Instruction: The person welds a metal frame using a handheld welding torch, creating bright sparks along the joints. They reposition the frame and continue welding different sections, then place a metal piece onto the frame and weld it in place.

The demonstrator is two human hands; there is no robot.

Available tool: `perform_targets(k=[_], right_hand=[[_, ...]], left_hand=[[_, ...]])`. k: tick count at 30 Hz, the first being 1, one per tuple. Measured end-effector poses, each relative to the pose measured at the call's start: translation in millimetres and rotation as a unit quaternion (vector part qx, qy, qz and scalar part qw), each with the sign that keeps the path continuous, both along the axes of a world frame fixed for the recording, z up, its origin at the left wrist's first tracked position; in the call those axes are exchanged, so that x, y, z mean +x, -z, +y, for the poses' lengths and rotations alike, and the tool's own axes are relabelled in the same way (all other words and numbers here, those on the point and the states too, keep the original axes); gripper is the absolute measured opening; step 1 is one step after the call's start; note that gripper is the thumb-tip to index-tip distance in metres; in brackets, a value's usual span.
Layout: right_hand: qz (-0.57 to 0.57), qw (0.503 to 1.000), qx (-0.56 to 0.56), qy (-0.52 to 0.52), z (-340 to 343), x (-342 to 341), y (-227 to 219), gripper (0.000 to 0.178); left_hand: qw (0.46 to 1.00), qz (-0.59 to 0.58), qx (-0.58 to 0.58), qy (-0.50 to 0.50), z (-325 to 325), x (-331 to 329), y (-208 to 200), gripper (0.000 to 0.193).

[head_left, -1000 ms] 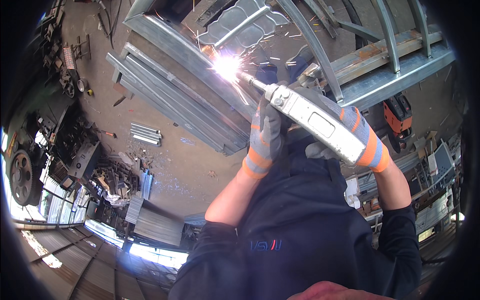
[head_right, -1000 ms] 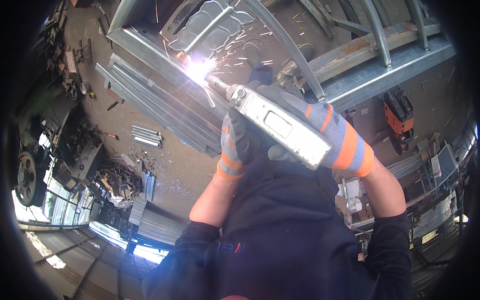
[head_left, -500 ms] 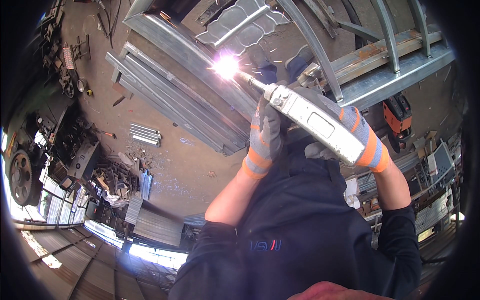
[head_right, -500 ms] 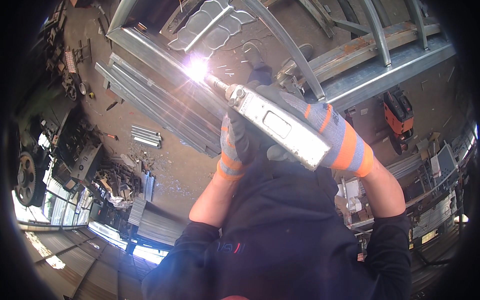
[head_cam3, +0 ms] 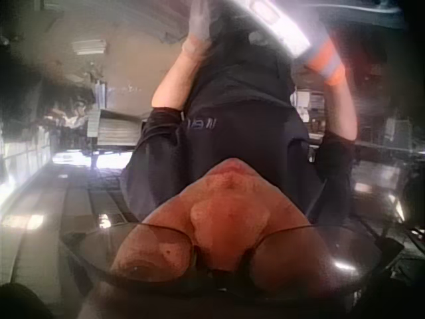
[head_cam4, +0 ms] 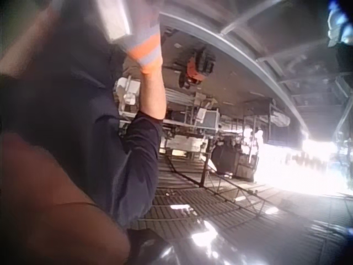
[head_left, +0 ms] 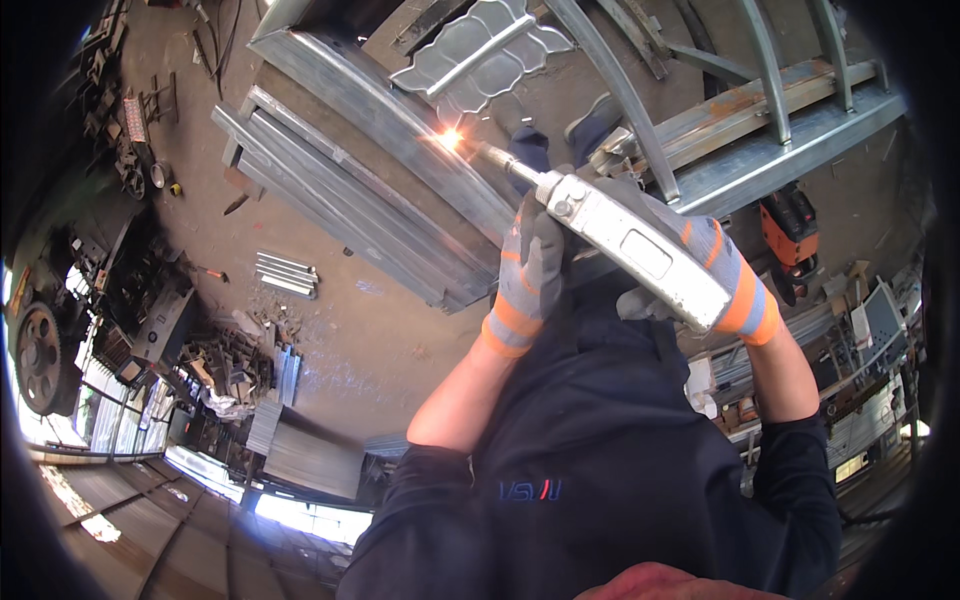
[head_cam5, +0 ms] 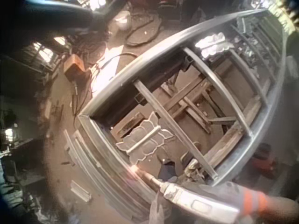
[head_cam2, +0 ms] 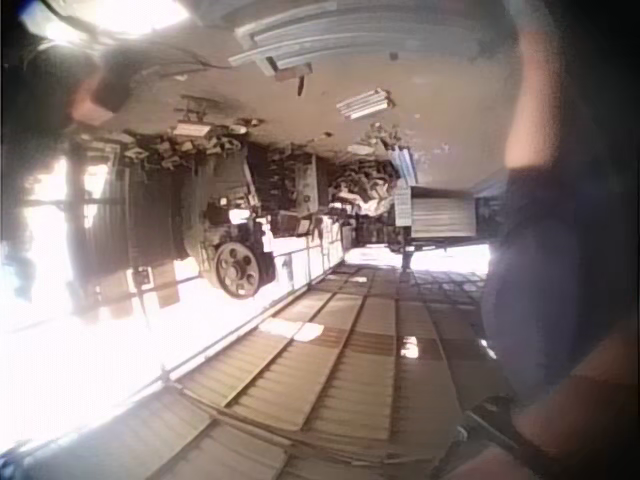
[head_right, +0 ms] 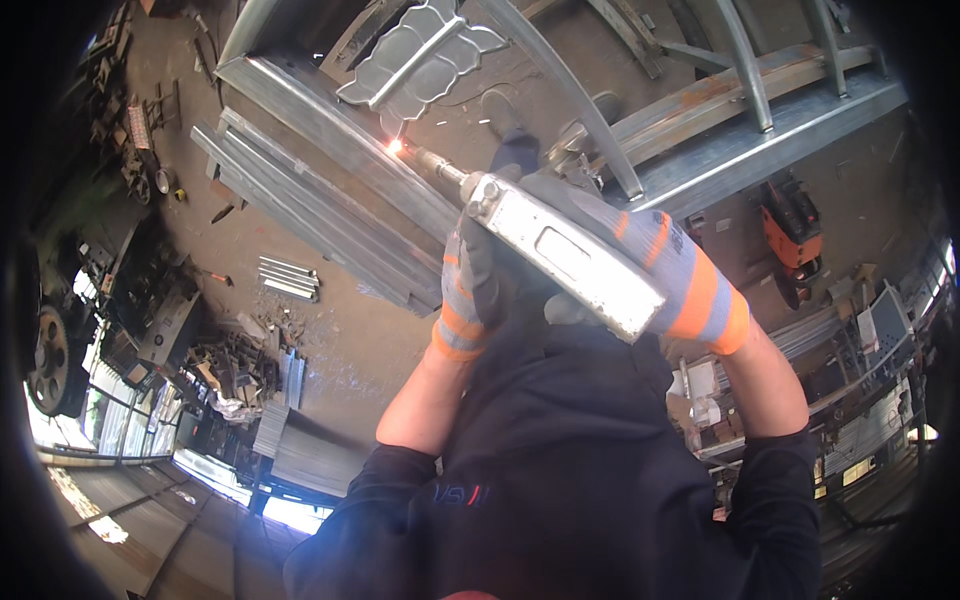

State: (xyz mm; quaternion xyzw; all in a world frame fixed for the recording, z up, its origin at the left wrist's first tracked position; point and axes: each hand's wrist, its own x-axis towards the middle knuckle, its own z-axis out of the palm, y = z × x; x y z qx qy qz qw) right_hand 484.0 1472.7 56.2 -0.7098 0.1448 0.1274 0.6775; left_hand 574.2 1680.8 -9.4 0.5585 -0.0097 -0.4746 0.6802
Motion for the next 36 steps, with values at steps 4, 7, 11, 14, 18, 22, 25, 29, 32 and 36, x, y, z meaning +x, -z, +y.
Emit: perform_targets(k=[4,7,11,14,18,22,25,29,32,36], right_hand=[[0.071,0.997,0.022,0.036,-10,-23,-25,0.072],[0.065,0.995,-0.048,0.053,-26,-51,-59,0.076],[0.077,0.981,-0.150,0.093,-45,-99,-109,0.070],[0.088,0.975,-0.160,0.124,-62,-134,-122,0.068],[0.059,0.973,-0.112,0.191,-99,-180,-114,0.061],[-0.009,0.969,-0.078,0.235,-155,-235,-91,0.066],[-0.004,0.971,-0.073,0.229,-194,-283,-84,0.063],[0.053,0.958,-0.055,0.276,-236,-336,-97,0.057],[0.011,0.965,-0.095,0.244,-261,-357,-111,0.058],[-0.024,0.944,-0.269,0.188,-278,-367,-113,0.063]], left_hand=[[0.988,0.154,0.011,0.016,1,-2,-17,0.073],[0.989,0.135,-0.044,0.033,-12,0,-26,0.076],[0.994,0.066,-0.064,0.061,-51,7,-33,0.071],[0.995,-0.011,-0.072,0.064,-101,18,-36,0.056],[0.965,-0.249,-0.034,0.067,-239,33,-29,0.051],[0.738,-0.622,0.218,0.141,-364,66,-25,0.087],[0.587,-0.652,0.394,0.273,-424,95,-30,0.094],[0.552,-0.607,0.460,0.340,-456,115,-34,0.083],[0.518,-0.628,0.447,0.371,-460,120,-38,0.074],[0.546,-0.614,0.425,0.379,-453,127,-49,0.104]])
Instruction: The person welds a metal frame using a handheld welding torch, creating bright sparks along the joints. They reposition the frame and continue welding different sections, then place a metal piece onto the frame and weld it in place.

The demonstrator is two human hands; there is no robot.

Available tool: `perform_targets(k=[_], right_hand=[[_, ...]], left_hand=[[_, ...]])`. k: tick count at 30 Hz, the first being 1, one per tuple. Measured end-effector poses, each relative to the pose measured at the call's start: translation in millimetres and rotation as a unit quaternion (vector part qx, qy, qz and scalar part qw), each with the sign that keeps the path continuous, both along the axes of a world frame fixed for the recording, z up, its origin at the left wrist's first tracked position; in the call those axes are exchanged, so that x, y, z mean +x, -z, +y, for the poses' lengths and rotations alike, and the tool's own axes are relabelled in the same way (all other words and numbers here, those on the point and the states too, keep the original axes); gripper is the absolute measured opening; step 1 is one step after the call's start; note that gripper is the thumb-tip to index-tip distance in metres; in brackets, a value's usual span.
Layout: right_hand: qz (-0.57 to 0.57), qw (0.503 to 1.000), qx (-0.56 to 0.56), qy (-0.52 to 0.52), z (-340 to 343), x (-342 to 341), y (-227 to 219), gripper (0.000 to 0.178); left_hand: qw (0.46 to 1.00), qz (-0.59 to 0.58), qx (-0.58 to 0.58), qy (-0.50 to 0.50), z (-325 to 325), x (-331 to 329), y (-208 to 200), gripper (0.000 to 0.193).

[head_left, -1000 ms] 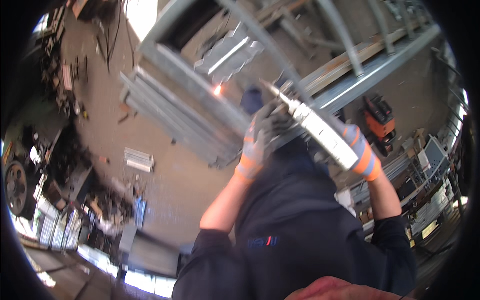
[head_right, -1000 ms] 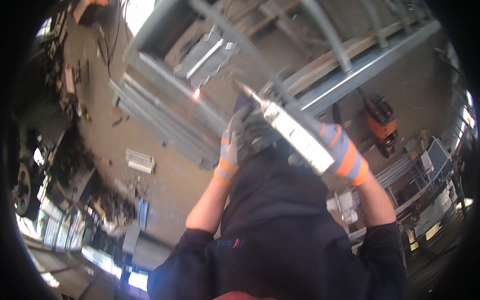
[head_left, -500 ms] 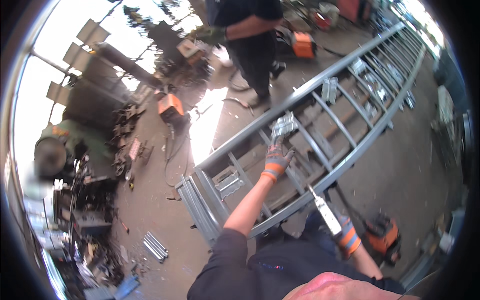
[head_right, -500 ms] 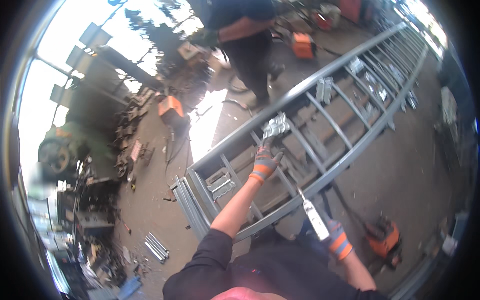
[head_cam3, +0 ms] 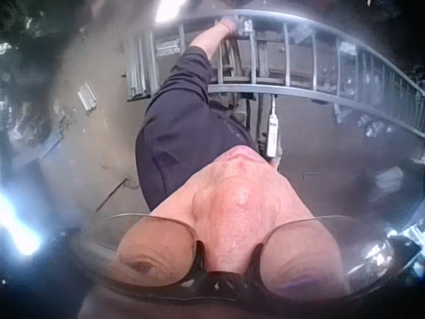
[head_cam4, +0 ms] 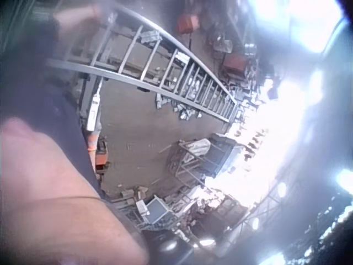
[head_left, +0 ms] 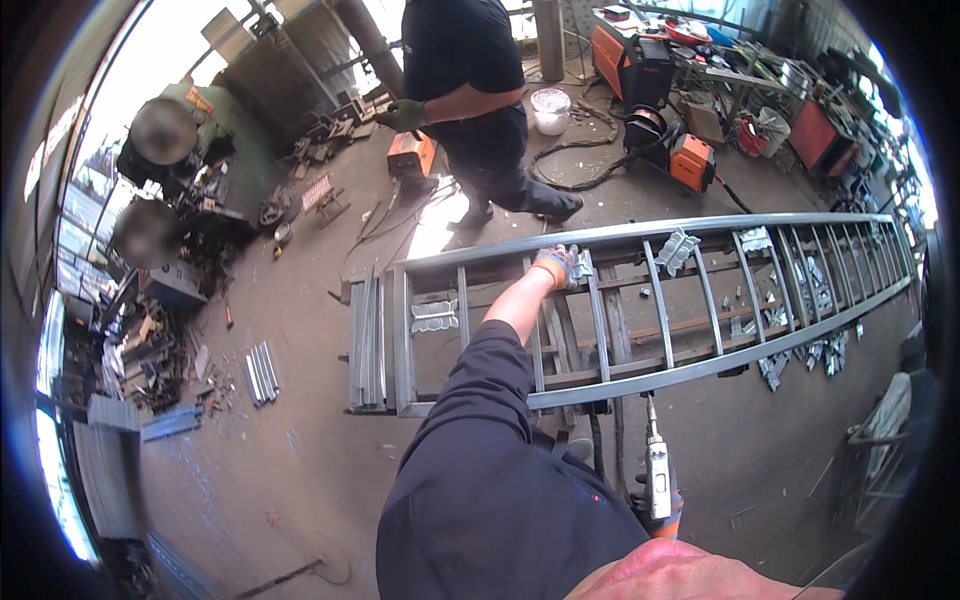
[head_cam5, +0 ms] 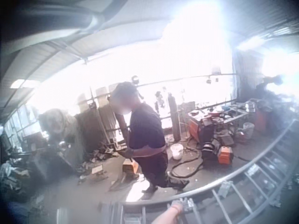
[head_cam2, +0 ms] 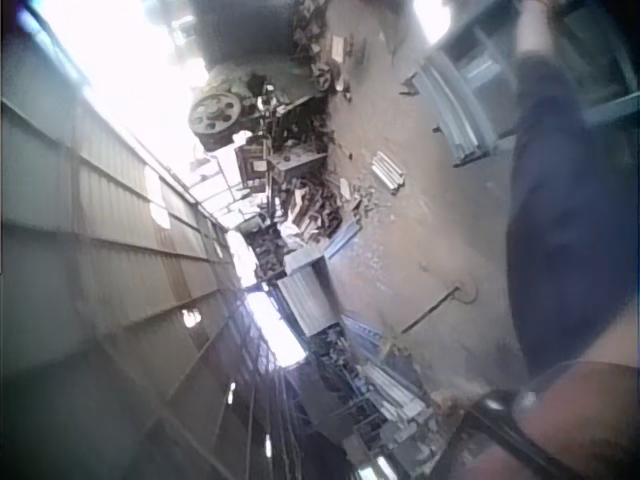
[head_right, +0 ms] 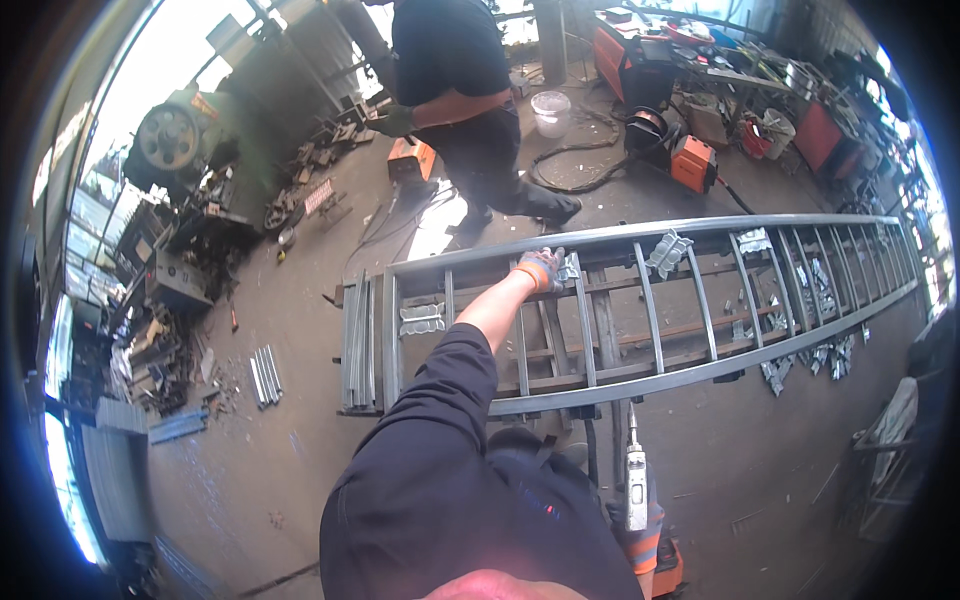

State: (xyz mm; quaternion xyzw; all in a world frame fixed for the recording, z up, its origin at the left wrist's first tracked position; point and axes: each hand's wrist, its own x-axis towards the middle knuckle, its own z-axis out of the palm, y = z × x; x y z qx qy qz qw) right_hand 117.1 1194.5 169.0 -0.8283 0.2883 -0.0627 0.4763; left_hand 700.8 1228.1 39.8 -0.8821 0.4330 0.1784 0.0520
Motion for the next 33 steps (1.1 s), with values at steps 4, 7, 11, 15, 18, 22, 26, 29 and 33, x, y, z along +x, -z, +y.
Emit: perform_targets(k=[4,7,11,15,18,22,26,29,33], right_hand=[[-0.003,0.980,0.170,0.107,-6,9,10,0.058],[-0.038,0.934,0.298,0.192,-17,29,15,0.056],[-0.039,0.928,0.301,0.213,-35,62,12,0.056],[-0.034,0.936,0.285,0.205,-41,88,7,0.056],[-0.024,0.951,0.256,0.170,-45,106,5,0.056],[0.058,0.997,0.055,-0.017,-62,117,-4,0.052],[0.046,0.985,0.167,-0.019,-88,115,-19,0.049],[-0.032,0.971,0.232,-0.048,-127,105,-25,0.045],[0.001,0.991,0.124,-0.051,-179,93,-18,0.068]], left_hand=[[0.969,0.129,-0.162,-0.136,25,1,4,0.107],[0.809,0.222,-0.490,-0.235,53,-21,35,0.089],[0.255,0.639,-0.634,-0.352,71,-82,82,0.038],[0.121,0.661,-0.641,-0.370,72,-137,100,0.023],[0.115,0.674,-0.596,-0.420,64,-153,98,0.014],[0.101,0.638,-0.602,-0.469,56,-168,86,0.012],[0.063,0.714,-0.664,-0.214,46,-171,71,0.027],[0.282,0.620,-0.662,-0.312,27,-171,53,0.030],[0.274,0.570,-0.660,-0.406,-9,-196,33,0.032]])
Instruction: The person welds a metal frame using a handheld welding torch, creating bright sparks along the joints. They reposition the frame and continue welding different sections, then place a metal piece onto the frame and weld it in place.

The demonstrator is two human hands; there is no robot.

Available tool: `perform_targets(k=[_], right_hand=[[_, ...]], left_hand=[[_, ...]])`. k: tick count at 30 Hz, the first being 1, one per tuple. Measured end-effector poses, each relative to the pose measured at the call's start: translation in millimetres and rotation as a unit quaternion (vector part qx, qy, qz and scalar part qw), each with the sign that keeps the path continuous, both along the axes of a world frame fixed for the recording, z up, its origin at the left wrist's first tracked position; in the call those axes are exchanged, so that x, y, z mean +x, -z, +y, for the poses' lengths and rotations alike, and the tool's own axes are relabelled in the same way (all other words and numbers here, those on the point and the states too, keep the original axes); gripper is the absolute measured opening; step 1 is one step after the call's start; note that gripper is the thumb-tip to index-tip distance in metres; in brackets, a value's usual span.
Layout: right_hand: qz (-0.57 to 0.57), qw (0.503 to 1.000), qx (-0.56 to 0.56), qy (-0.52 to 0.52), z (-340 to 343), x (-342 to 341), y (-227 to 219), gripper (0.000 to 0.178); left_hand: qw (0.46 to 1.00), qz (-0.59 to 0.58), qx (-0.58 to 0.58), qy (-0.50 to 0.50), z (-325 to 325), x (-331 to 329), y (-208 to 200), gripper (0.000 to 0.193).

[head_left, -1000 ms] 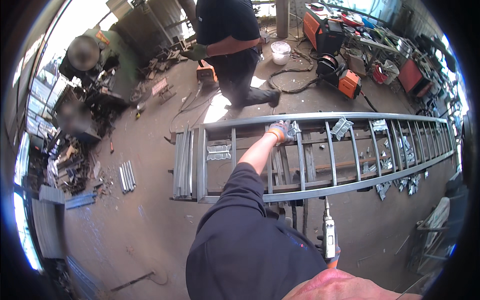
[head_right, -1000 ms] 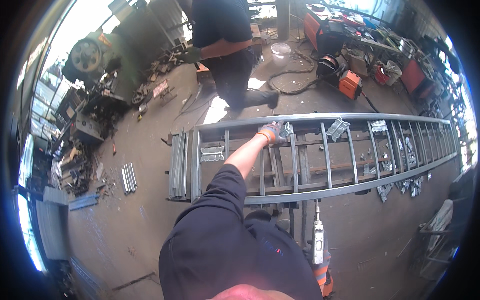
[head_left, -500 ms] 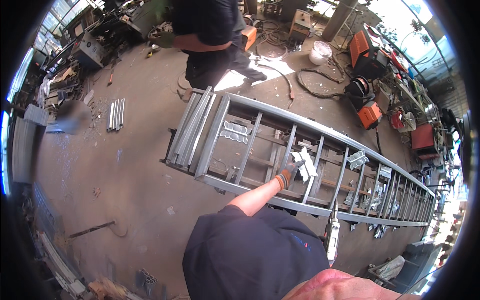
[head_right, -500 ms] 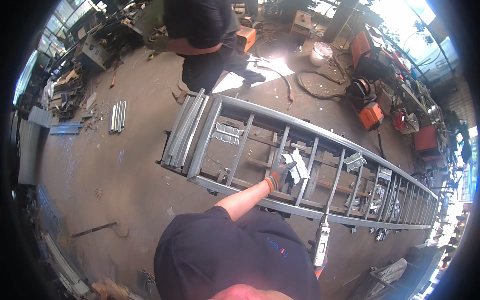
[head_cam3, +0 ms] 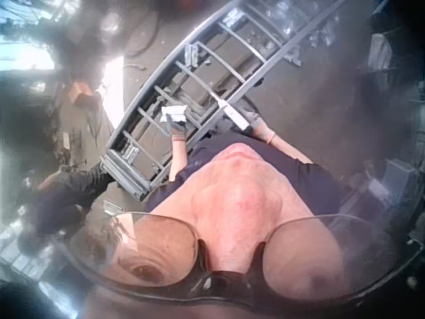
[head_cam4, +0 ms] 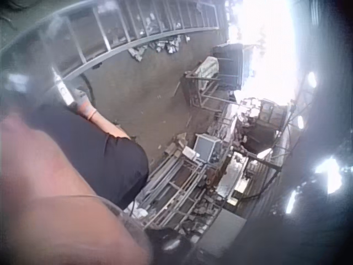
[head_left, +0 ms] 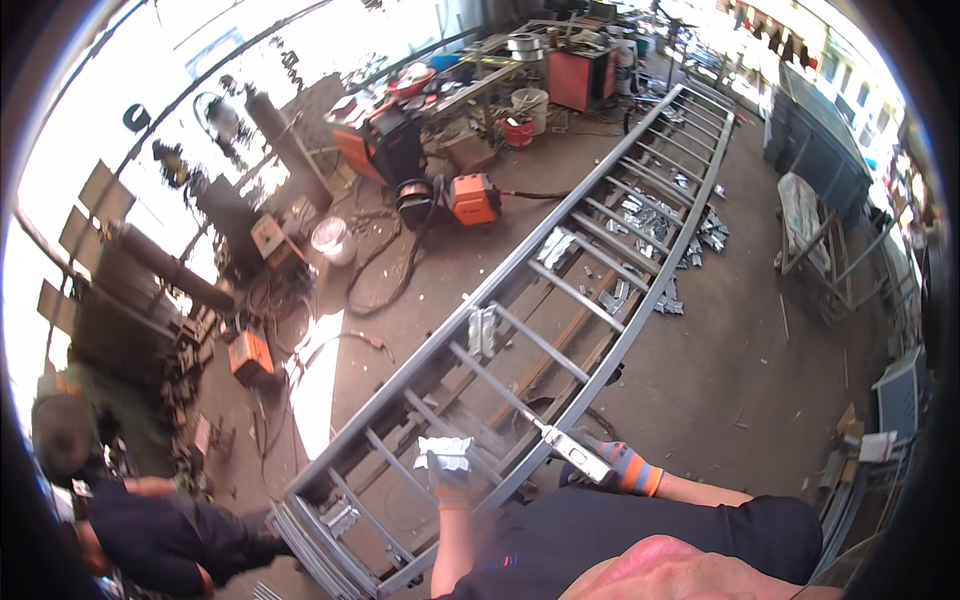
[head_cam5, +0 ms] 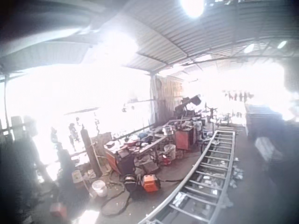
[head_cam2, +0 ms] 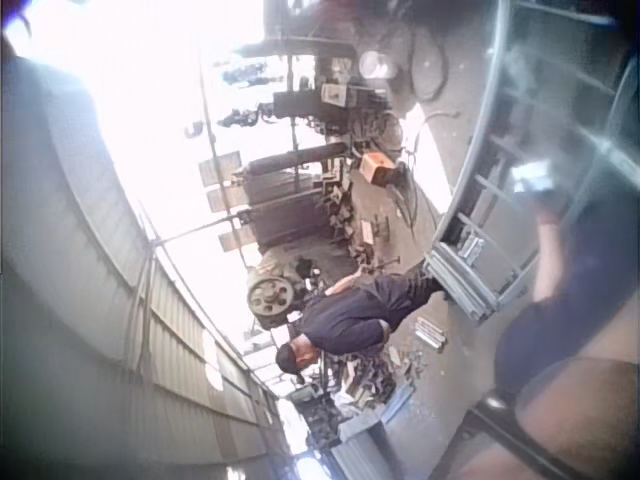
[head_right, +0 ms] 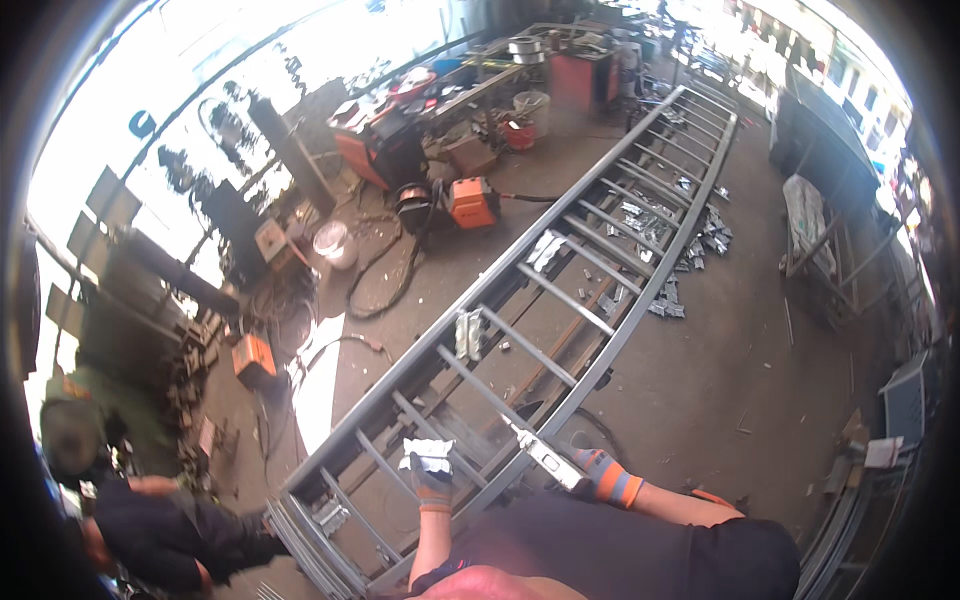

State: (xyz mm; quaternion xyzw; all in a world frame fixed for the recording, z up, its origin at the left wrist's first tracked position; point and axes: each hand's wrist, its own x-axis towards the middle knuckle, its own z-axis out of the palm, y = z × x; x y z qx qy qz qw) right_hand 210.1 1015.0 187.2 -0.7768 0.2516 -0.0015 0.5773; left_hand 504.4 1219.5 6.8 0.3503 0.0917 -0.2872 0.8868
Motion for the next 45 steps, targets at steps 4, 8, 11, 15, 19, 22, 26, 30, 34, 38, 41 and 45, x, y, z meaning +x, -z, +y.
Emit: perform_targets(k=[4,8,11,15,19,22,26,30,34,38,41,45], right_hand=[[-0.047,0.997,0.032,-0.048,-55,-16,6,0.071],[-0.018,0.994,-0.020,-0.110,-88,-19,14,0.078],[-0.017,0.992,-0.007,-0.126,-96,-18,19,0.080],[-0.097,0.991,0.039,-0.081,-82,-16,20,0.082],[-0.096,0.993,-0.007,-0.062,-50,-4,14,0.081],[-0.104,0.993,-0.015,-0.045,-19,3,2,0.082],[-0.131,0.991,0.029,0.014,25,10,-24,0.082],[-0.085,0.992,-0.092,-0.012,46,10,-52,0.072],[-0.196,0.958,-0.210,0.012,42,12,-83,0.069],[-0.135,0.987,-0.067,0.059,20,15,-106,0.067],[-0.135,0.990,0.036,0.030,-8,36,-83,0.066],[-0.139,0.990,-0.029,-0.007,-34,75,-5,0.054]], left_hand=[[0.995,-0.012,0.080,0.060,-39,-29,-16,0.042],[0.998,0.017,0.028,0.063,-72,-49,-31,0.042],[0.997,0.047,0.004,0.066,-80,-59,-38,0.040],[0.997,0.039,0.027,0.062,-68,-63,-46,0.043],[0.996,0.003,-0.047,0.077,-43,-50,-53,0.042],[0.985,-0.062,-0.124,0.106,-23,-38,-55,0.045],[0.992,-0.067,-0.059,0.086,4,-31,-43,0.059],[0.984,0.066,-0.145,0.075,15,-20,-10,0.044],[0.993,0.026,-0.105,0.038,5,-10,25,0.063],[0.992,0.044,-0.112,0.025,0,-6,34,0.056],[0.995,0.070,-0.070,-0.002,-3,-8,28,0.051],[0.999,0.011,-0.032,-0.027,-7,-10,32,0.039]])
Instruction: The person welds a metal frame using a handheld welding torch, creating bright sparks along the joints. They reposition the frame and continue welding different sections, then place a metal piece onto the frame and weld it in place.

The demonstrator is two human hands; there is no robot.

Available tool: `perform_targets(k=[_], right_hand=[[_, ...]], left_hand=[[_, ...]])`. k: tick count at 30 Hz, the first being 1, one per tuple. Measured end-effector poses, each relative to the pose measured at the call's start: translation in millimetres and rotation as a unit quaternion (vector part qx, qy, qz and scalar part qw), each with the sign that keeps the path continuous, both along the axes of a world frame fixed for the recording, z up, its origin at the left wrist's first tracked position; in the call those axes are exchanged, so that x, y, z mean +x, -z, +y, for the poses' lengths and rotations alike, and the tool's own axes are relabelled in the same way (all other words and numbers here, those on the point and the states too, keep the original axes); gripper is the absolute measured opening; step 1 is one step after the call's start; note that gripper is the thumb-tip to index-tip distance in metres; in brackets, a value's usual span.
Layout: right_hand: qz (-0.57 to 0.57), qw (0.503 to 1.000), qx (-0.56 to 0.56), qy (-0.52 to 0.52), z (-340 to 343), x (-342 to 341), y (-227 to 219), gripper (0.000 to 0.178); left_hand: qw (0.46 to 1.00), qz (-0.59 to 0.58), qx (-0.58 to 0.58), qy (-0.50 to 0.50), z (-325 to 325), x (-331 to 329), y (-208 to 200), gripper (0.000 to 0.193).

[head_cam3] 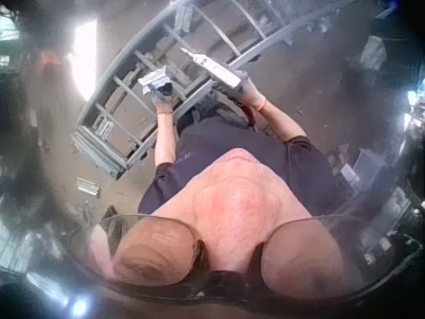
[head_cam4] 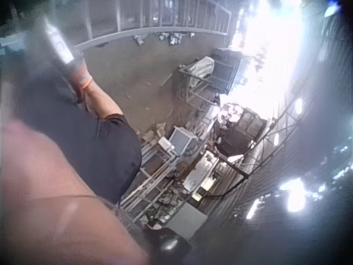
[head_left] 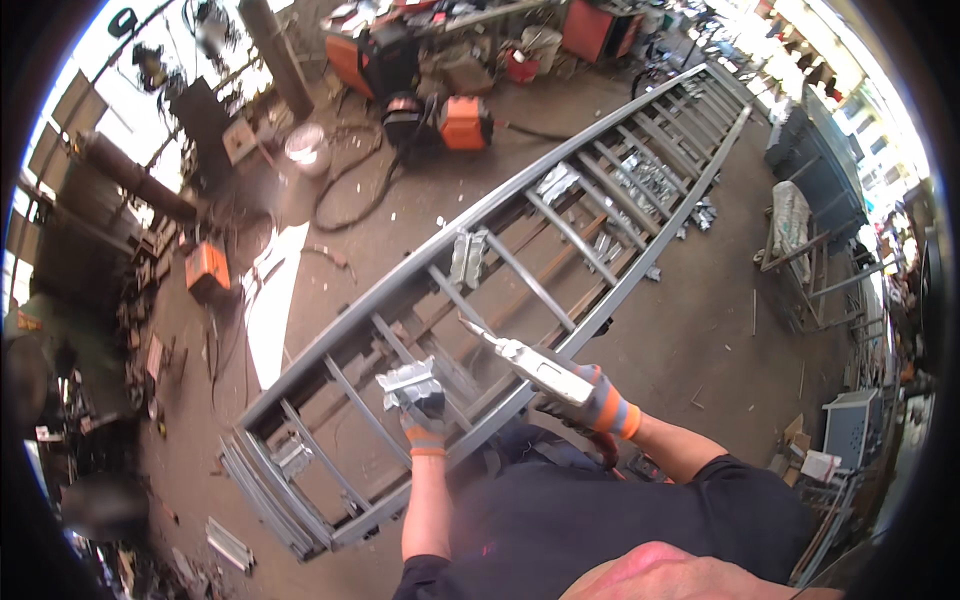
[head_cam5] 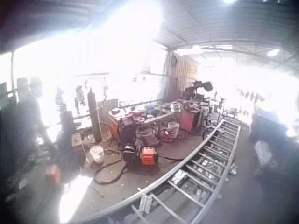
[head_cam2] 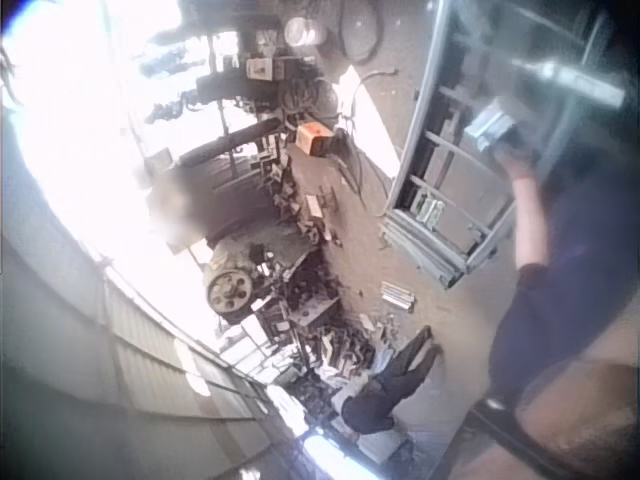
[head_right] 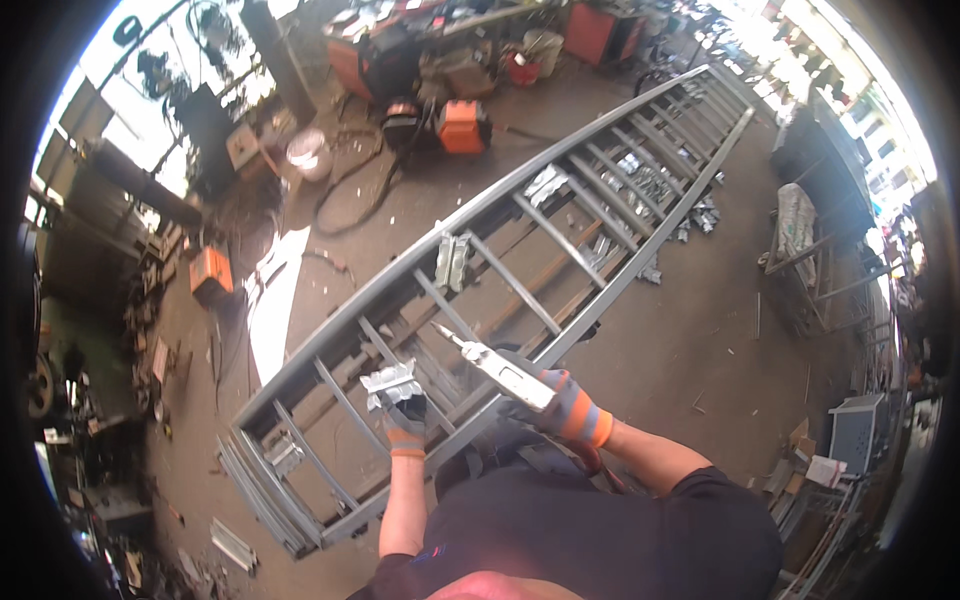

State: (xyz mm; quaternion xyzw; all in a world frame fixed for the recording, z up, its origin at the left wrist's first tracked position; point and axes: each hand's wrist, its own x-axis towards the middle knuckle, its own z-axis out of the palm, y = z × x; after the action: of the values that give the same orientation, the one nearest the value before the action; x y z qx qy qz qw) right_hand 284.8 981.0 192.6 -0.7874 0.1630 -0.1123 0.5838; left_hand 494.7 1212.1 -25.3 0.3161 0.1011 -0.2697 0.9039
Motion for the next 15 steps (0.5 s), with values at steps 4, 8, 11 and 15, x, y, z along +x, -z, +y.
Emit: perform_targets(k=[4,8,11,15], right_hand=[[0.058,0.990,-0.010,-0.126,11,16,45,0.048],[0.189,0.963,0.181,-0.061,31,34,53,0.068],[0.124,0.988,0.026,-0.094,45,54,63,0.070],[0.146,0.983,-0.026,-0.110,62,62,76,0.070]], left_hand=[[0.992,0.045,0.114,-0.026,13,0,20,0.041],[0.990,0.136,-0.013,-0.045,18,5,36,0.050],[0.988,0.131,-0.060,-0.047,10,12,43,0.049],[0.984,0.167,0.023,-0.064,5,13,45,0.045]])
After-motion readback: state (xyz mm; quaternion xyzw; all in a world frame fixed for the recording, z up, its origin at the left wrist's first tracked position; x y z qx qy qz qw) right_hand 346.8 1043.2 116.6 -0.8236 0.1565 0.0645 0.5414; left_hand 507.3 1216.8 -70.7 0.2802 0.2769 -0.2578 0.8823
